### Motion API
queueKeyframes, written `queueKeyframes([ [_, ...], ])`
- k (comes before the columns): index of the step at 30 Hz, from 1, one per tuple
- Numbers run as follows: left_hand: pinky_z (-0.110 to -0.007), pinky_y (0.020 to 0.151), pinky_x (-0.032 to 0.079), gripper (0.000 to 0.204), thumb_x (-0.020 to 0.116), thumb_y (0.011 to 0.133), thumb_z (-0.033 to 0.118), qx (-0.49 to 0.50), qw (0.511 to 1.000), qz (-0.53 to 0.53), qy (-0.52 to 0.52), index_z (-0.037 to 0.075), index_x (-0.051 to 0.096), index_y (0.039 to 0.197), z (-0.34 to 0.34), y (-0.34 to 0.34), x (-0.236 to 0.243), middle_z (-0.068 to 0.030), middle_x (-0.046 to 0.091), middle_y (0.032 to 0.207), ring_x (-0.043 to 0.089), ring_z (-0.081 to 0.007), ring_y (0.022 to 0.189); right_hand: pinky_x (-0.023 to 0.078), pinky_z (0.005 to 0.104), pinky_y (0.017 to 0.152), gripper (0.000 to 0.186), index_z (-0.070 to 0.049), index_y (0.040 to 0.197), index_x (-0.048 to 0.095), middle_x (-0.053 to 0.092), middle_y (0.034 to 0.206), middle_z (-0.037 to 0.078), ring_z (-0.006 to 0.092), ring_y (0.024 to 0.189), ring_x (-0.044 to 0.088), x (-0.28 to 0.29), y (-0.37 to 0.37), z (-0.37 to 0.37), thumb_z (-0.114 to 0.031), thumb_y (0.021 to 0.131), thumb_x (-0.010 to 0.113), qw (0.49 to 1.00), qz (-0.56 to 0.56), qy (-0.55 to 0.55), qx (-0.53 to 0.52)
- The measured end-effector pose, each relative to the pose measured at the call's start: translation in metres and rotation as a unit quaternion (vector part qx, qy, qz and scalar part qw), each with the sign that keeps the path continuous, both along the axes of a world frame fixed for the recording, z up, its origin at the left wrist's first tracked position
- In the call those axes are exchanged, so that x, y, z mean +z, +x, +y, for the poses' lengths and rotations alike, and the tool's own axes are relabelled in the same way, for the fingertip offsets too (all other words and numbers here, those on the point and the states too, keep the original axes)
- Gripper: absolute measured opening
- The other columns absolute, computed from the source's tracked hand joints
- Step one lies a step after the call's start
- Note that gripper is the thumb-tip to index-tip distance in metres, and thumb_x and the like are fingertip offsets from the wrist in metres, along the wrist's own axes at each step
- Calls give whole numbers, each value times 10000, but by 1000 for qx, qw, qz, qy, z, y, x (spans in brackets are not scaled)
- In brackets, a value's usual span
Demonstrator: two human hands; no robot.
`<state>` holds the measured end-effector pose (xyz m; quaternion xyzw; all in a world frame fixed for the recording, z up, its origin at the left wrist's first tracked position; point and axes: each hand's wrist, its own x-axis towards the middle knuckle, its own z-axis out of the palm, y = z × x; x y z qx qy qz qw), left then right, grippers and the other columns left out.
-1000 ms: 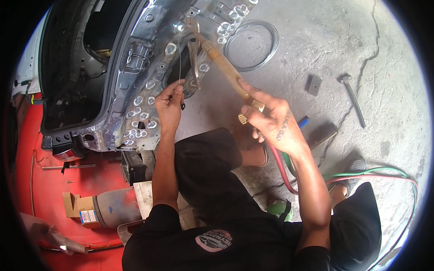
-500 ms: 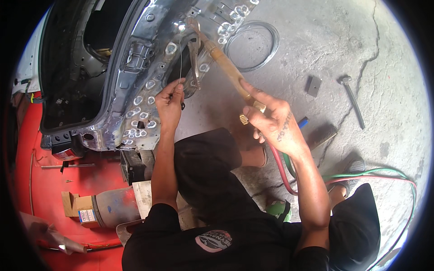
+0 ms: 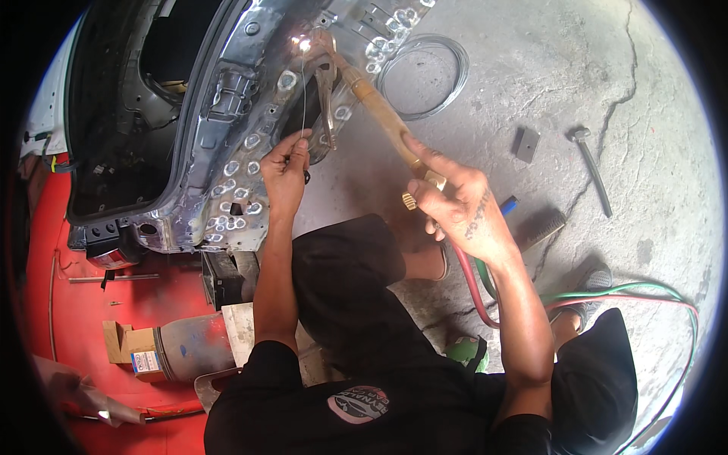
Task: The person ignites a welding torch using a lighter, welds a metal section of a vehicle frame using the torch and filler wire, and brushes the welded area with a wire brush.
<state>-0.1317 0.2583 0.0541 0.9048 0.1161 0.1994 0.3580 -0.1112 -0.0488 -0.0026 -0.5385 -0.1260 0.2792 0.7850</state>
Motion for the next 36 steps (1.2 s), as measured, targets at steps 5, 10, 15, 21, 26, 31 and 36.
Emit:
queueKeyframes([
  [5,-234,527,372,193,651,1013,74,-3,1000,-1,3,-12,749,1156,1,0,-1,35,555,698,456,-46,609,537,259,542,566,-153,1529,527,676,1068,80,83,610,600,-1,0,0,-143,975,639,1000,1,-1,-1],
  [10,-237,525,376,190,653,1013,75,-8,1000,-6,-7,-13,749,1151,1,1,-3,30,556,697,461,-47,609,537,259,543,564,-152,1529,528,678,1085,87,84,610,600,-2,0,-1,-144,977,642,1000,1,1,0],
  [15,-237,522,375,189,651,1013,73,-6,1000,-6,-4,-19,750,1145,0,1,-1,25,559,698,464,-47,608,537,259,543,563,-152,1530,526,682,1088,90,83,610,600,-1,0,0,-143,979,640,1000,3,5,1],
  [21,-236,522,369,188,652,1011,71,-8,1000,-11,-5,-21,752,1141,1,1,-1,28,555,690,458,-45,603,537,258,543,566,-147,1532,522,678,1051,75,84,607,600,-2,0,0,-143,978,640,1000,8,11,3],
  [26,-234,523,365,188,653,1010,71,-9,1000,-10,-8,-20,752,1140,2,2,-2,30,551,684,456,-44,603,536,260,541,564,-142,1532,522,673,1001,60,85,603,602,-1,0,0,-149,979,634,1000,1,5,1],
  [31,-235,523,366,188,652,1012,77,-3,1000,-6,-5,-16,754,1141,0,3,-2,31,552,686,456,-44,603,536,261,540,564,-142,1530,524,674,1007,60,85,601,603,-1,0,-1,-147,977,635,1000,2,8,0],
  [36,-236,524,370,190,655,1012,80,0,1000,-6,-3,-13,754,1145,3,0,0,30,556,689,460,-45,605,537,260,541,563,-140,1529,526,680,1005,63,85,597,604,-2,0,2,-146,977,635,1000,0,11,-2],
])
